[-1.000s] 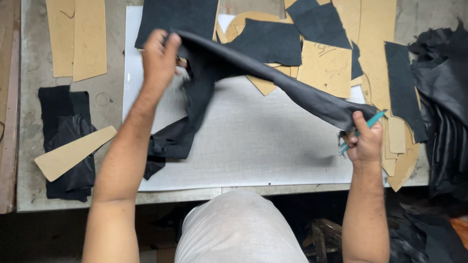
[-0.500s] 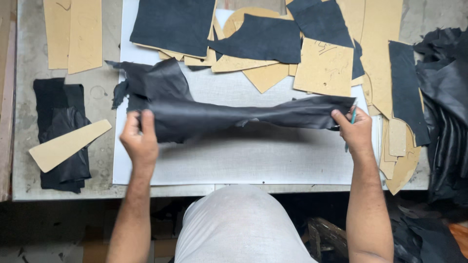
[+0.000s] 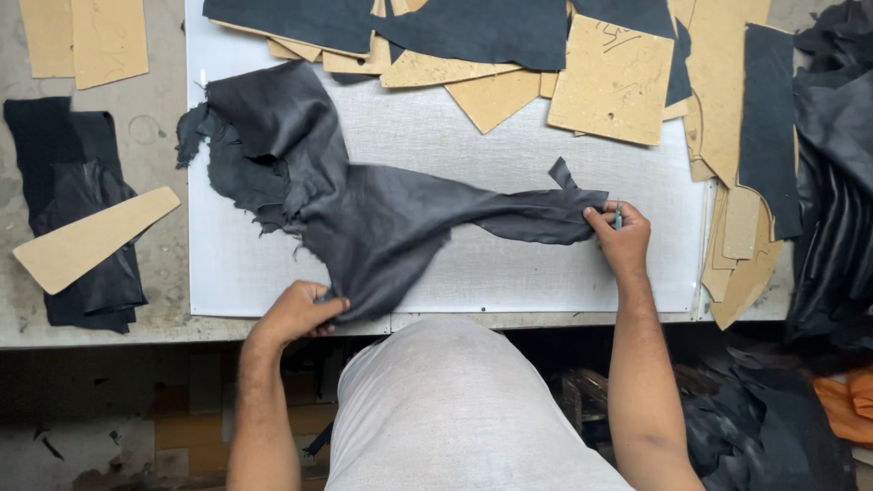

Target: The person places cardboard templates on black leather, traces outlines with a pen, and cuts the leather using a utility knife. The person repeatedly positions templates, marks, and cuts multiple leather pieces on a workbench.

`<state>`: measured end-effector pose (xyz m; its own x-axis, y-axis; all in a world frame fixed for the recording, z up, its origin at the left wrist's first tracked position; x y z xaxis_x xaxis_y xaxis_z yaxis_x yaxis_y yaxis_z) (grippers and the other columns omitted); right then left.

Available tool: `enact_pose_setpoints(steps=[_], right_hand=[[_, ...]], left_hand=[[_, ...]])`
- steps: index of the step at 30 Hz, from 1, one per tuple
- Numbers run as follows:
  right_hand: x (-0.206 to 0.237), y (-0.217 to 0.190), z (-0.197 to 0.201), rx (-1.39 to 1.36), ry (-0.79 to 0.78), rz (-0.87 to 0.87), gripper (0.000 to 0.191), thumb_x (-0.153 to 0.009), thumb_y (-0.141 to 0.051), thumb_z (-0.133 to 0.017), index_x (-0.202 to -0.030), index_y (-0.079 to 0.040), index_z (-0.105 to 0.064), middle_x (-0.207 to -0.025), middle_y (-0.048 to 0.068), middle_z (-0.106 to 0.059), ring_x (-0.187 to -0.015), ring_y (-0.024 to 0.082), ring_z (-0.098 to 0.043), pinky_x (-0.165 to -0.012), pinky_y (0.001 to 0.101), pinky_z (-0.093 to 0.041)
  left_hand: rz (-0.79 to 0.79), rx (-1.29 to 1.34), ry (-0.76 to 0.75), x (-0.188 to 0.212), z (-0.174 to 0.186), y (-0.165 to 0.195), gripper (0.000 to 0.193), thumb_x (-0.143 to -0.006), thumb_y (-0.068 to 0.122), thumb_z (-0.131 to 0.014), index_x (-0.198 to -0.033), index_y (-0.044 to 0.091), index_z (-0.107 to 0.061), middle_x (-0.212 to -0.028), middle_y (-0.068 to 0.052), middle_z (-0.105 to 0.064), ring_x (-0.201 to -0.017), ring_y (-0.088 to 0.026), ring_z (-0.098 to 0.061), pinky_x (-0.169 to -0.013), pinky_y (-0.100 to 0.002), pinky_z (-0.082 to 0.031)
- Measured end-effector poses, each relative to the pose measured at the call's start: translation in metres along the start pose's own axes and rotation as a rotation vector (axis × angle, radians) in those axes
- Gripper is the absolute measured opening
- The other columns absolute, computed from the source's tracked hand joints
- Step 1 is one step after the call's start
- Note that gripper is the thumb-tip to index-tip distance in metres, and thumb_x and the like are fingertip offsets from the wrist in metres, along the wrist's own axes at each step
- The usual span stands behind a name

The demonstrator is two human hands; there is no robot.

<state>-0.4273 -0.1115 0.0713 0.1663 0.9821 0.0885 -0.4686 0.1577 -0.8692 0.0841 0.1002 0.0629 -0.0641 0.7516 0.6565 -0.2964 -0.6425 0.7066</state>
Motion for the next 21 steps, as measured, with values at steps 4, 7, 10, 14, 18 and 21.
enact_pose_setpoints(steps=[4, 7, 10, 14, 18, 21], right_hand=[[-0.002, 0.004, 0.004, -0.058, 0.011, -0.021, 0.024, -0.089, -0.016, -0.084, -0.103, -0.004, -0.069, -0.074, -0.003, -0.065, -0.058, 0.004, -0.054, -0.048, 0.0221, -0.042], [0.008, -0.016, -0.006, 0.025, 0.03, 0.071, 0.027, -0.091, -0.016, -0.084, -0.108, -0.003, -0.068, -0.077, -0.002, -0.062, -0.062, 0.006, -0.054, -0.053, 0.0223, -0.044], [0.034, -0.047, -0.026, 0.004, -0.356, -0.054, 0.024, -0.083, -0.014, -0.084, -0.104, -0.003, -0.078, -0.084, 0.002, -0.068, -0.073, 0.012, -0.062, -0.063, 0.0269, -0.05], [0.081, -0.102, -0.066, 0.191, -1.205, 0.191, 0.028, -0.081, -0.023, -0.084, -0.105, -0.008, -0.083, -0.099, 0.006, -0.084, -0.096, 0.016, -0.074, -0.085, 0.0304, -0.055], [0.062, -0.143, -0.089, -0.046, -0.698, 0.373, 0.023, -0.093, -0.019, -0.073, -0.112, -0.007, -0.077, -0.115, 0.006, -0.076, -0.107, 0.018, -0.07, -0.093, 0.0316, -0.054], [0.058, -0.162, -0.118, -0.213, -0.542, 0.538, 0.021, -0.104, -0.016, -0.064, -0.119, -0.007, -0.075, -0.125, 0.011, -0.074, -0.119, 0.024, -0.068, -0.104, 0.0367, -0.05]], left_hand=[[0.12, -0.264, 0.193, 0.025, 0.007, 0.007, 0.033, -0.077, 0.043, -0.088, -0.084, 0.012, -0.079, -0.072, -0.003, -0.071, -0.066, -0.016, -0.065, -0.061, -0.034, -0.051], [-0.007, -0.053, 0.717, 0.028, 0.021, 0.023, 0.038, -0.087, 0.049, -0.079, -0.103, 0.014, -0.076, -0.08, -0.009, -0.07, -0.075, -0.023, -0.068, -0.07, -0.04, -0.054], [-0.304, -0.045, 0.949, 0.011, 0.029, 0.049, 0.053, -0.086, 0.051, -0.076, -0.118, 0.009, -0.07, -0.092, -0.006, -0.071, -0.08, -0.027, -0.071, -0.076, -0.045, -0.055], [-0.187, -0.212, 0.883, -0.01, 0.032, 0.078, 0.058, -0.079, 0.054, -0.084, -0.11, 0.007, -0.072, -0.087, -0.011, -0.072, -0.084, -0.035, -0.07, -0.078, -0.048, -0.054], [-0.202, -0.278, 0.754, -0.009, 0.014, 0.111, 0.042, -0.087, 0.047, -0.081, -0.098, 0.007, -0.073, -0.09, -0.013, -0.072, -0.086, -0.035, -0.07, -0.079, -0.044, -0.053], [-0.808, -0.014, 0.644, 0.02, -0.013, 0.131, 0.028, -0.092, 0.02, -0.078, -0.092, 0.004, -0.057, -0.1, -0.011, -0.067, -0.091, -0.023, -0.064, -0.086, -0.031, -0.05]])
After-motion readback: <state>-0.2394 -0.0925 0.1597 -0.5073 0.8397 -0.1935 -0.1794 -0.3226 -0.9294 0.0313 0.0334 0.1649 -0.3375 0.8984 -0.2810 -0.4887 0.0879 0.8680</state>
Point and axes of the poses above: each hand's wrist, its own x-axis away from the middle knuckle, its own z-axis out of the back of the hand, y = z × x, the point moved 3 cm from there along -x, towards the middle knuckle
